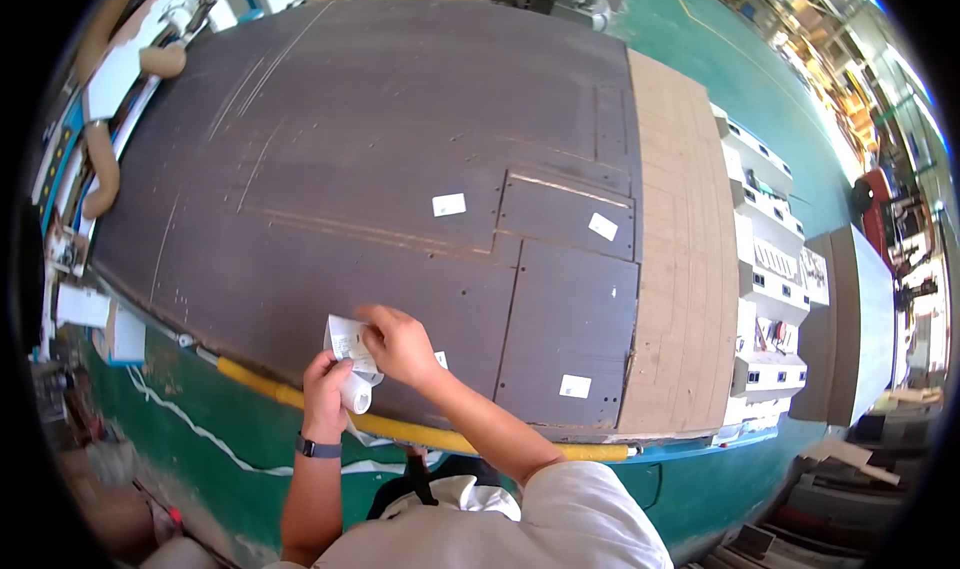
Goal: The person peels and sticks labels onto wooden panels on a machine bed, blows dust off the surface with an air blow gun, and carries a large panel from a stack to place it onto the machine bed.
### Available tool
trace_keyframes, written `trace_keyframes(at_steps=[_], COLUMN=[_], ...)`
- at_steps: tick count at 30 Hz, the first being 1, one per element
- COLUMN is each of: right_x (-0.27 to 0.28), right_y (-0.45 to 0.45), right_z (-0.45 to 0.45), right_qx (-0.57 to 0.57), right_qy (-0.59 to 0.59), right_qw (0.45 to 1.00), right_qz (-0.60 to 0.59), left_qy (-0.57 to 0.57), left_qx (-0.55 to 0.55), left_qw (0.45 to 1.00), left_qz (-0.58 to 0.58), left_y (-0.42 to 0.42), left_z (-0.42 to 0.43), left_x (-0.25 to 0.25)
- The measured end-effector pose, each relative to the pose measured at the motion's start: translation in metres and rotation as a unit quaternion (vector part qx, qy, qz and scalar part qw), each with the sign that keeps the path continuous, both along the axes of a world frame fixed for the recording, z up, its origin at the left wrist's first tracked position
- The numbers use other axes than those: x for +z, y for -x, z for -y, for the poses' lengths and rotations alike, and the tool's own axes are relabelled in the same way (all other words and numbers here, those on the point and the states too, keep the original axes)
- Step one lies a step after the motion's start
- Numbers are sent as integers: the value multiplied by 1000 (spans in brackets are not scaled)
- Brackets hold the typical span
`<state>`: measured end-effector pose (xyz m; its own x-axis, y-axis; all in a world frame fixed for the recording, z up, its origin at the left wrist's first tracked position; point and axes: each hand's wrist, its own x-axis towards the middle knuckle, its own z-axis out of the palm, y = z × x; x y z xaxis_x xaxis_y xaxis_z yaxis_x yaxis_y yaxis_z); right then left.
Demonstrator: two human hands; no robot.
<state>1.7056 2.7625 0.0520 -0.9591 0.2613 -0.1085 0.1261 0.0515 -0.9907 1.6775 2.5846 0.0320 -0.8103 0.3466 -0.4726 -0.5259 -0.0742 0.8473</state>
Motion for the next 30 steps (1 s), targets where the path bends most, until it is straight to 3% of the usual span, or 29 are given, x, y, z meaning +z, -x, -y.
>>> trace_keyframes(at_steps=[1, 2, 6, 8, 10, 11, 12, 16, 18, 20, 24, 27, 30], right_x=[3, 4, -6, -7, -9, -6, -2, -14, -41, -52, -56, -74, -80], right_y=[-4, -6, -5, 4, 23, 31, 33, 35, 42, 46, 45, 48, 52], right_z=[-9, -18, -61, -95, -133, -153, -163, -171, -173, -181, -180, -171, -170], right_qx=[0, 0, 135, 122, 87, 66, 61, 144, 152, 168, 183, 202, 201], right_qy=[-187, -367, -412, -384, -433, -367, -367, -411, -452, -425, -390, -404, -405], right_qw=[977, 909, 881, 892, 886, 920, 920, 877, 863, 877, 891, 879, 880], right_qz=[-102, -196, -190, -207, -145, -121, -124, -201, -167, -147, -146, -151, -144], left_qy=[19, 38, 99, 90, 78, 82, 83, 112, 70, 108, 150, 289, 300], left_qx=[-6, -10, -121, -125, -89, -87, -90, -60, -81, -108, -59, -197, -188], left_qw=[999, 998, 979, 981, 986, 983, 981, 977, 990, 982, 978, 889, 892], left_qz=[-25, -51, -128, -117, -121, -142, -147, -172, -92, -107, -134, -297, -280], left_y=[1, 4, 13, 18, 21, 27, 32, 49, 51, 52, 50, 53, 52], left_z=[-7, -17, -50, -75, -101, -113, -127, -173, -174, -179, -185, -185, -185], left_x=[2, 5, -2, -4, -6, -8, -9, -9, -16, -28, -27, -18, -18])
